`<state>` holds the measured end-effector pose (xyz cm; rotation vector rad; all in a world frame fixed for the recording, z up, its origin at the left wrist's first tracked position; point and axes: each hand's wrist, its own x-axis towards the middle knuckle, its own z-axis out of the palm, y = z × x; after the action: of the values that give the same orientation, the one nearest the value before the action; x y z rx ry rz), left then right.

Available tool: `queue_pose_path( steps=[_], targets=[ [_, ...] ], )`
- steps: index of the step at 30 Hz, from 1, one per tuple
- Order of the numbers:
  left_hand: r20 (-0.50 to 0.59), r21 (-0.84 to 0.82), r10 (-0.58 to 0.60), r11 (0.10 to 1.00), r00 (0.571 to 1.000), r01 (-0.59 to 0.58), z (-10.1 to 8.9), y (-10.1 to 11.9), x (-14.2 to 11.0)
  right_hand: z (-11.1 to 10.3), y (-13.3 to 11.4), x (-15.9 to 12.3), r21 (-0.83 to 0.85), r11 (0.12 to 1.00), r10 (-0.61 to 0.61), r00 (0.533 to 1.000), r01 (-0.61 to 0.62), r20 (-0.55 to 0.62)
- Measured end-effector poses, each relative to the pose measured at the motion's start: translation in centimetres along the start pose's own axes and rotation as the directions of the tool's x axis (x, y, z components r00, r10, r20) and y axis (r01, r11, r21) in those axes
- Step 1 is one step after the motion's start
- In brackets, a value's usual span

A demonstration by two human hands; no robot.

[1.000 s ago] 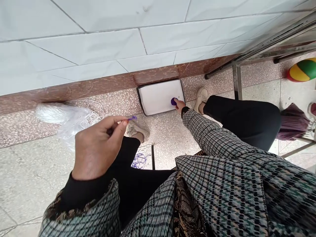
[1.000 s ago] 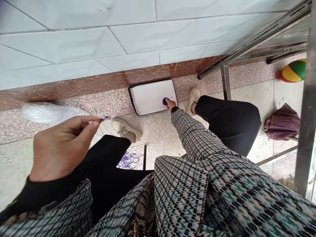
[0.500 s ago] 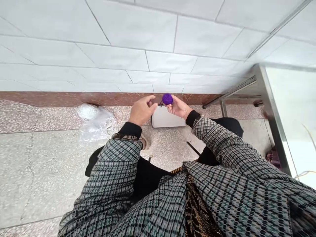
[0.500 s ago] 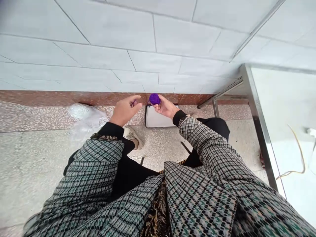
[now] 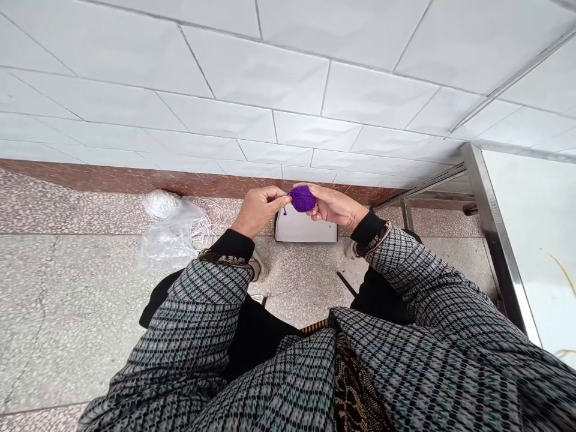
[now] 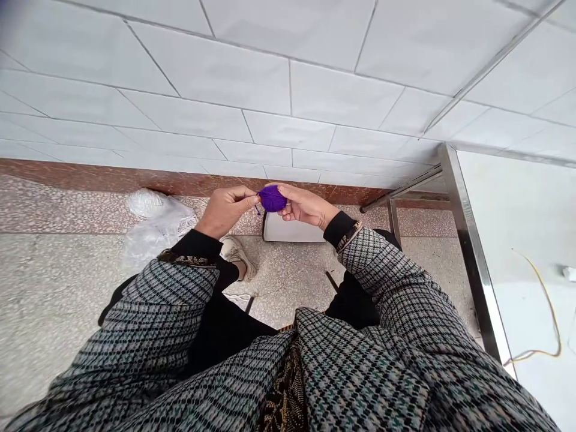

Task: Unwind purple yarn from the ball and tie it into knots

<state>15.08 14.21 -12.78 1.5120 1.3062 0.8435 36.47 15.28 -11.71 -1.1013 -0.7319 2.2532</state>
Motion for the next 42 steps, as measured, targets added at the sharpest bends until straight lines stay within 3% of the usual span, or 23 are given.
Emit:
queue_pose_path(
  steps=[6,10,13,18,21,24,27,30,36,42],
  targets=[
    [0.072,-0.033,-0.014,0.999,0.997,0.017,-0.6,0.9,-0.3,-1.4,-0.3,-1.2,-0.149,0.989,0.002,0.985,0.024,0.174],
    [0.139,-0.046,0.005,0.999,0.990,0.001,-0.2,0.7,-0.2,-2.0,0.2,-1.4,-0.095,0.989,-0.083,0.963,0.110,0.256],
    [0.171,-0.076,-0.028,0.996,0.985,0.041,0.8,-0.4,0.3,-1.8,0.1,-1.5,-0.070,0.981,-0.162,0.957,0.183,0.241],
    [0.212,-0.090,-0.048,0.994,0.976,0.068,2.6,-2.1,1.1,-0.9,-0.1,-1.2,-0.116,0.972,-0.192,0.976,0.203,0.100],
    [0.217,-0.108,-0.072,0.989,0.974,0.097,3.0,-2.0,1.1,-1.1,0.1,-0.5,-0.131,0.964,-0.219,0.971,0.230,0.094],
    [0.237,-0.244,-0.122,0.953,0.964,0.181,3.0,-1.3,0.8,-2.1,-0.2,0.0,-0.102,0.944,-0.306,0.948,0.314,0.088],
    [0.200,-0.459,-0.126,0.864,0.972,0.206,2.7,-0.6,0.7,-3.2,-1.2,-0.3,-0.075,0.897,-0.440,0.898,0.436,-0.031],
    [0.145,-0.599,-0.144,0.775,0.979,0.202,2.5,-0.3,0.7,-3.8,-2.2,-1.5,-0.093,0.873,-0.487,0.867,0.479,-0.109],
    [0.074,-0.706,-0.128,0.694,0.989,0.143,2.6,-0.2,1.0,-4.2,-1.5,-1.9,-0.078,0.912,-0.402,0.915,0.403,0.028],
    [-0.007,-0.727,-0.163,0.678,0.987,0.107,3.5,0.0,1.4,-3.3,0.7,0.0,-0.100,0.942,-0.318,0.947,0.322,0.053]
  ],
)
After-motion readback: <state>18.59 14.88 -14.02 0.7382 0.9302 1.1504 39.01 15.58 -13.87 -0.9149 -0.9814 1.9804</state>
